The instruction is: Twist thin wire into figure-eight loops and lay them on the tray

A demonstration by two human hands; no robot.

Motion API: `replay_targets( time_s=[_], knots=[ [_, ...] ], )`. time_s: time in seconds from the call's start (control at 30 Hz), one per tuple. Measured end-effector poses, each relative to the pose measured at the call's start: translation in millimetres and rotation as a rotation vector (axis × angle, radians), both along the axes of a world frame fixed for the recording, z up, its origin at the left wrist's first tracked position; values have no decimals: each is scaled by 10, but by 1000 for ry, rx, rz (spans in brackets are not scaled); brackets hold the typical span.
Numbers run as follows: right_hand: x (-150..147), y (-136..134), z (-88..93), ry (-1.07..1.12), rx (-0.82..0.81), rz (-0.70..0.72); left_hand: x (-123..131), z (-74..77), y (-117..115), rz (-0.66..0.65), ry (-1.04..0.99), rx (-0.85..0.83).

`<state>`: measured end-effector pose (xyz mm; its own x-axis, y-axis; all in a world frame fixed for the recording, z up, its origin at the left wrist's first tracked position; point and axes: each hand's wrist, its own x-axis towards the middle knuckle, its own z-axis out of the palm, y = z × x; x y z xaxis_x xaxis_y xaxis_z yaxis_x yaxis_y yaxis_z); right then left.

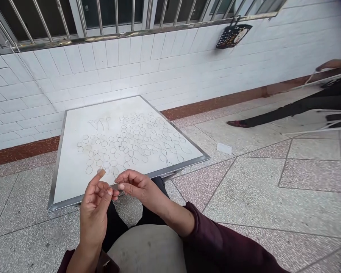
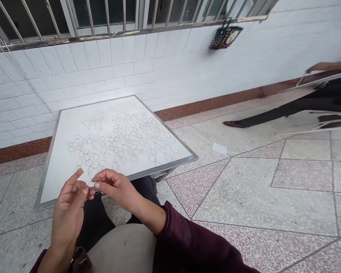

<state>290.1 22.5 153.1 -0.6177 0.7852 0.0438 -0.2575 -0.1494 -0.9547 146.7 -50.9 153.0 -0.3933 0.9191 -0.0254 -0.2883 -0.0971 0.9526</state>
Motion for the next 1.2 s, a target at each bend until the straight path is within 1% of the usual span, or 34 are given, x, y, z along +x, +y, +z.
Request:
replay_targets(
  time_s=[0.17,0.37,0.53,0.77,0.9,1.07,1.2],
  knots=[
    [75,-80,67,-46,17,-21,46,-10,-115,-51,34,-15],
    [86,-120,70,-71,49,-7,65,-21,-171,-63,73,8],
    [102,-118,48,-86,53,7,73,-1,-175,-45,136,-19],
    [116,-118,4,-76,-15,22,74,-14,-149,-12,182,-22],
    [111,-125,-8,-90,2,13,79,-35,-124,-27,162,-22],
    [112,-132,-53,-104,21,39,97,-28,-94,-65,161,-48],
    [118,-136,-97,-153,112,-2,105,-25,-73,-101,183,-55]
  ],
)
